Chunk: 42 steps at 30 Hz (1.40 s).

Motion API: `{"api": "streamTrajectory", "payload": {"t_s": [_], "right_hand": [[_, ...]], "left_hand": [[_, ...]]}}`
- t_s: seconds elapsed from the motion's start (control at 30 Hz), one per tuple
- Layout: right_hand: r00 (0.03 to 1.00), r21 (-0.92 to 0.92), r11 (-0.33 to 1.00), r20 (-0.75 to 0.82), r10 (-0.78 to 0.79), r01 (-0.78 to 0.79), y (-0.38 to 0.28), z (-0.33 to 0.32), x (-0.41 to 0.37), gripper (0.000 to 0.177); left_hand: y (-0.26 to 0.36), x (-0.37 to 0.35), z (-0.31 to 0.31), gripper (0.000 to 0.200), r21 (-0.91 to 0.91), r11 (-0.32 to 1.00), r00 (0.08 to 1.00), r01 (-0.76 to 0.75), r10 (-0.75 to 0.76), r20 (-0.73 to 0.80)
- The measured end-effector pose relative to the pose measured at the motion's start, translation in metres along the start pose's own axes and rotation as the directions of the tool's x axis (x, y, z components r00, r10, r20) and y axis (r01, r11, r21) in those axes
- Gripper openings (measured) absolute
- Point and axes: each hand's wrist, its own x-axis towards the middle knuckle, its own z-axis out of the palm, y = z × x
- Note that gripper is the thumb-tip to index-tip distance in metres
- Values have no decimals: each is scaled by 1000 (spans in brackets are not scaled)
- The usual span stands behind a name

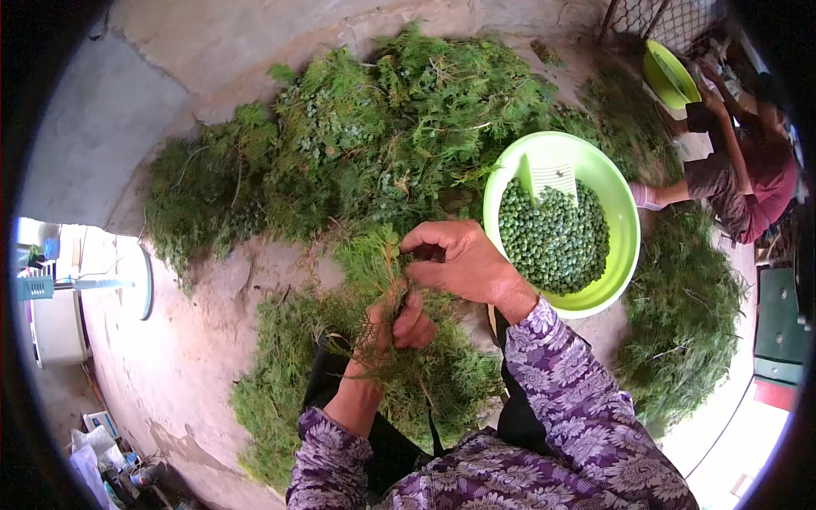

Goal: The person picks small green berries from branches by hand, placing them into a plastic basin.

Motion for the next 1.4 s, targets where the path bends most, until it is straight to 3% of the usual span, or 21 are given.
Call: {"api": "streamTrajectory", "payload": {"t_s": [0.07,0.2,0.27,0.47,0.67,0.73,0.77,0.83,0.87,0.9,0.93,0.97,1.03,1.1,1.17,1.27,1.33,1.4], "right_hand": [[1000,-85,996,-8,20,-21,3,1,0,21],[996,-177,981,-11,-87,83,7,-1,1,21],[995,-200,975,-4,-96,93,6,-3,1,20],[996,-238,968,-25,-85,77,6,-1,1,20],[970,-360,907,-23,-241,217,10,2,0,17],[905,-598,759,-129,-406,255,13,8,-1,16],[905,-597,760,-130,-406,255,13,7,0,16],[841,-827,546,-200,-502,129,14,-1,1,14],[870,-606,787,-320,-374,116,20,-10,6,15],[896,-321,943,-390,-213,85,27,-24,10,15],[941,125,987,-310,137,-102,15,-36,8,19],[942,121,987,-306,137,-104,8,-36,6,19],[938,586,805,-217,269,-95,-2,-33,0,15],[955,640,762,-158,250,-94,-5,-24,0,17],[990,745,658,25,141,-112,0,-22,3,16],[988,599,787,55,146,-150,4,-23,4,14],[987,519,839,83,140,-163,5,-22,3,15],[981,719,667,142,133,-195,2,-20,2,21]], "left_hand": [[-2,0,-1,29,41,999,1000,5,-5,-5],[-3,1,-1,27,45,999,1000,25,-25,9],[-3,0,4,25,70,996,995,46,-40,-88],[-6,1,-6,25,44,999,1000,24,-23,-8],[-5,1,3,29,50,999,999,-1,3,-45],[-4,3,0,30,59,998,999,-1,4,-49],[-4,3,-2,30,68,998,999,-1,5,-53],[-5,-1,0,30,84,997,999,1,2,-34],[-5,-3,0,30,99,995,1000,4,-2,-14],[-5,-4,-1,30,98,995,1000,4,-2,-12],[-4,-4,-3,30,60,998,1000,1,-2,24],[-4,-5,-4,31,22,1000,998,-1,0,59],[-4,-4,-7,31,7,1000,995,-3,2,101],[-3,-5,-7,30,-3,1000,990,3,-2,140],[-3,-6,-5,30,-17,1000,995,-2,4,99],[-1,-6,1,29,50,999,1000,-11,12,-16],[-2,-6,-3,30,21,1000,999,-14,13,35],[-1,-5,-6,31,-7,1000,996,-13,14,85]]}}
